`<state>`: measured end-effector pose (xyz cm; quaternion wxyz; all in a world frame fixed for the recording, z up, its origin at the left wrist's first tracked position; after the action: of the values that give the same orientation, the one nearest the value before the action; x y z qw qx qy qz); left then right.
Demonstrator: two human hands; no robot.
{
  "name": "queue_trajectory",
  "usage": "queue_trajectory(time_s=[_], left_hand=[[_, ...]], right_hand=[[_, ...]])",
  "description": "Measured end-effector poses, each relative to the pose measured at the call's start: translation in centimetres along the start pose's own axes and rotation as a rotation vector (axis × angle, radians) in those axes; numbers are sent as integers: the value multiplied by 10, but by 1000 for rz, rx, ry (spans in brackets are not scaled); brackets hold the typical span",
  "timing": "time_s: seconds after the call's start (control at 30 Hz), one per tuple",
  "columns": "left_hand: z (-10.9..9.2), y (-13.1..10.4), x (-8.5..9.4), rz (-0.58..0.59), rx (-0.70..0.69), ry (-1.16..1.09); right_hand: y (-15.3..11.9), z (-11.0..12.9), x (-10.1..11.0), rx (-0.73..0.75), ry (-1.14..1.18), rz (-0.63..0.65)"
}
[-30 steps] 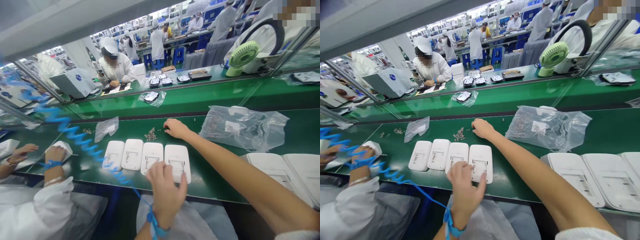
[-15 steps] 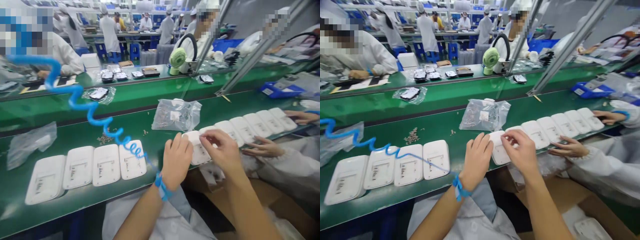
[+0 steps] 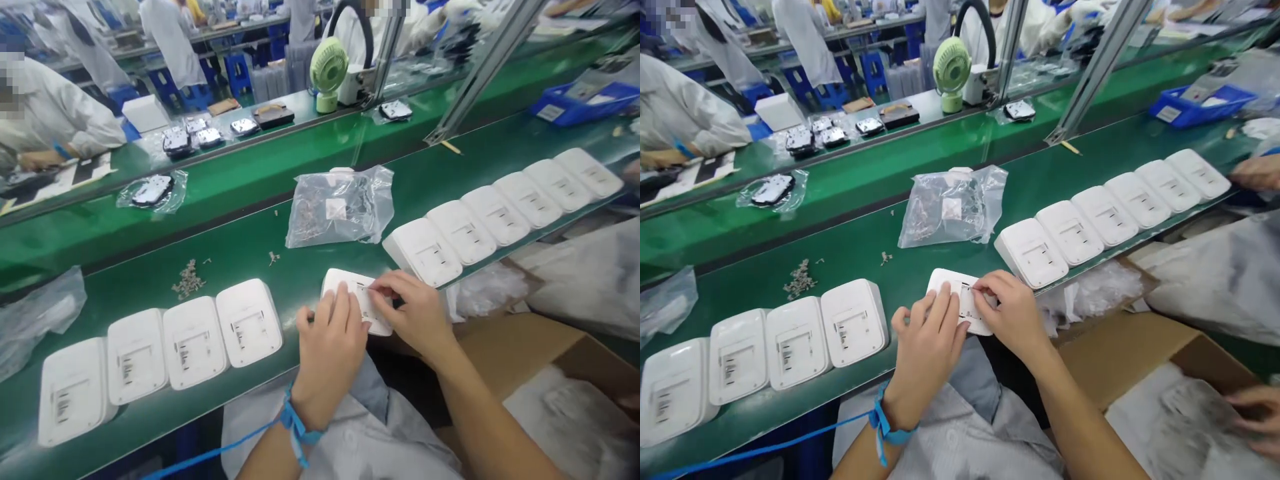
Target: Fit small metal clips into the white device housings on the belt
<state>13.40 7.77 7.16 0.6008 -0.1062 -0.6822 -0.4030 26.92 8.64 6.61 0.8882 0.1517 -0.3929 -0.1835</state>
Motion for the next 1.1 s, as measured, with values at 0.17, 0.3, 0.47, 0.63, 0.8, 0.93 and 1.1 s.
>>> queue_trajectory(time_s=[0.17, 0.3, 0.47, 0.63, 0.8, 0.93, 1.1], left_hand=[[10, -7, 2, -6, 62, -41], [12, -10, 2, 6, 84, -69], [15, -16, -7, -33, 113, -146], [21, -19, -13, -28, 105, -214], [27, -22, -12, -22, 124, -248], [28, -23, -11, -28, 124, -265], [31, -23, -10, -28, 132, -301]], right_hand=[[-6, 15, -7, 57, 10, 59], [17, 26, -9, 110, 18, 90], [87, 77, -88, 254, -16, 359], [135, 126, -204, 357, -131, 698], [197, 93, -218, 166, -301, 571], [226, 51, -212, -18, -398, 546], [220, 54, -213, 38, -261, 651]])
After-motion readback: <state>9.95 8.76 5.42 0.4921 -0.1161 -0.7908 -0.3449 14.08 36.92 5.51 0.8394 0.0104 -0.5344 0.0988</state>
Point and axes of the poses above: each hand's wrist, its own y-axis towards the middle knuckle, its own x-axis out of the back of the hand, z = x × y, the point moved 10 cm from there along y, towards the middle knuckle, and after that the axes turned 2 degrees about y, right-handed, at the moved point
